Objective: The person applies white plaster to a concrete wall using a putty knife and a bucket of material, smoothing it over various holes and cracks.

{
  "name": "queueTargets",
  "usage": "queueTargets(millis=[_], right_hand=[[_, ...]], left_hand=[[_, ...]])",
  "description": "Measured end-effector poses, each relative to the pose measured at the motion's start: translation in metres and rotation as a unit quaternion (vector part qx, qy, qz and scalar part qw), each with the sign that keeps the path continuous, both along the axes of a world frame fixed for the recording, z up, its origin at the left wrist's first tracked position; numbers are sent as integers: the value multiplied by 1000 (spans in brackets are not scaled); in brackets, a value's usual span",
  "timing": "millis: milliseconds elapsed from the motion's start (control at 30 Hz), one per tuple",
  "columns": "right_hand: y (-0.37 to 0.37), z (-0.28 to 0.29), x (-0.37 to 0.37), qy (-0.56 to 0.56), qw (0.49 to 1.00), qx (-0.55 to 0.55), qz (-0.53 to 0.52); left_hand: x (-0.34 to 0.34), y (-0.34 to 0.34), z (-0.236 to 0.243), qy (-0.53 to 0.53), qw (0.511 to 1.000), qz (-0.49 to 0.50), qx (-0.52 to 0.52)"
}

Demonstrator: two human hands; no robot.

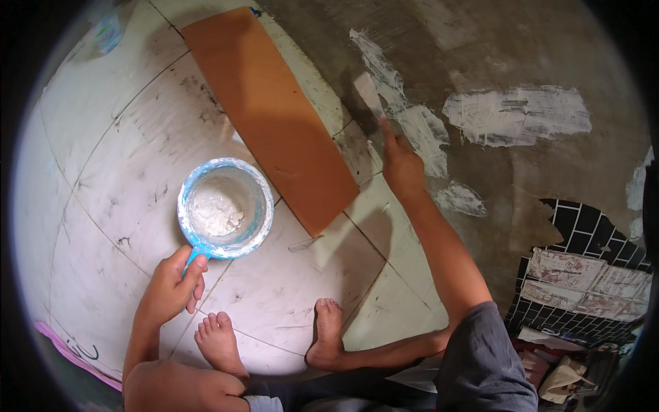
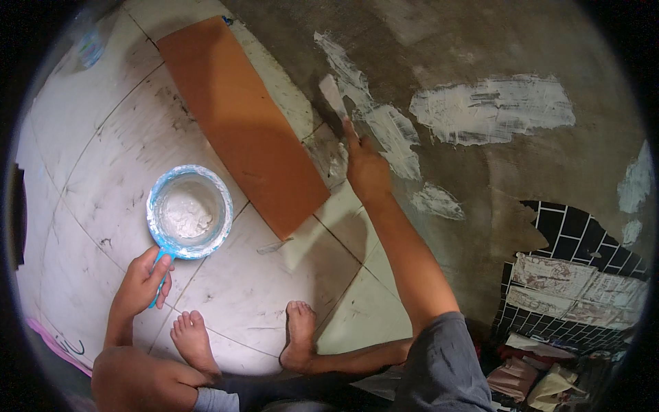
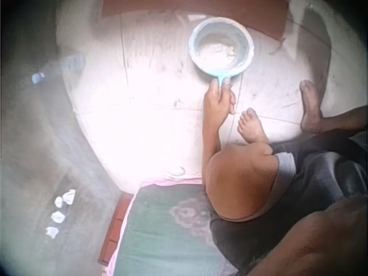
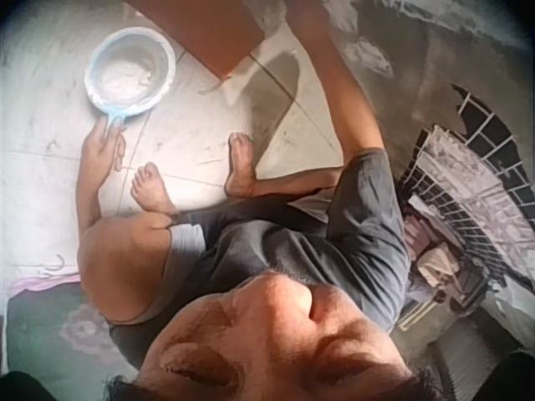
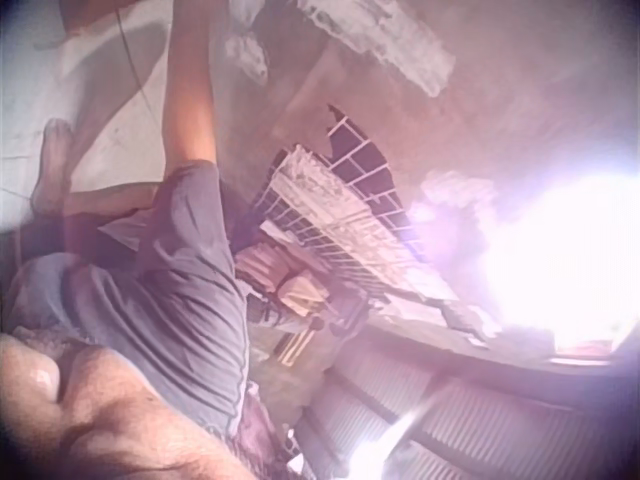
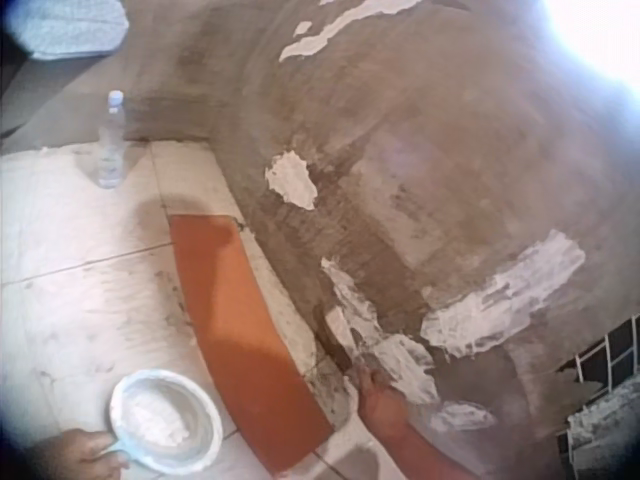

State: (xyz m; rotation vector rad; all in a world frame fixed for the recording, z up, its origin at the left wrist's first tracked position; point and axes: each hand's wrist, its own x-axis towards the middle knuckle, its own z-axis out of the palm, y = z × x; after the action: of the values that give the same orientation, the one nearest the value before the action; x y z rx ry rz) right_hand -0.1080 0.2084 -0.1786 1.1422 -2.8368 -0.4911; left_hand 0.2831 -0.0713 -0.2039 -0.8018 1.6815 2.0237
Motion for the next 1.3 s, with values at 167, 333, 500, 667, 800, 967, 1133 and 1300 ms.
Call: queueTargets(millis=[167,333,500,667,800,967,1133,1300], right_hand=[[22,-18,-31,60,996,29,-54],[100,0,-1,-10,992,65,-105],[111,-3,28,-68,993,36,-95],[49,-19,3,-46,997,-16,-59],[70,-5,-10,-42,991,65,-108],[165,24,13,-55,988,98,-105],[117,33,13,-66,994,51,-64],[74,22,-14,-56,997,22,-50]], left_hand=[[-3,0,1,6,1000,0,-4],[1,0,1,-4,1000,-2,-3],[1,2,-5,15,1000,-2,-10],[3,3,-6,25,1000,2,-12],[3,5,-6,19,1000,13,-2],[3,5,-10,16,1000,11,-3],[6,7,-13,20,1000,12,-17],[6,8,-12,21,999,11,-29]])
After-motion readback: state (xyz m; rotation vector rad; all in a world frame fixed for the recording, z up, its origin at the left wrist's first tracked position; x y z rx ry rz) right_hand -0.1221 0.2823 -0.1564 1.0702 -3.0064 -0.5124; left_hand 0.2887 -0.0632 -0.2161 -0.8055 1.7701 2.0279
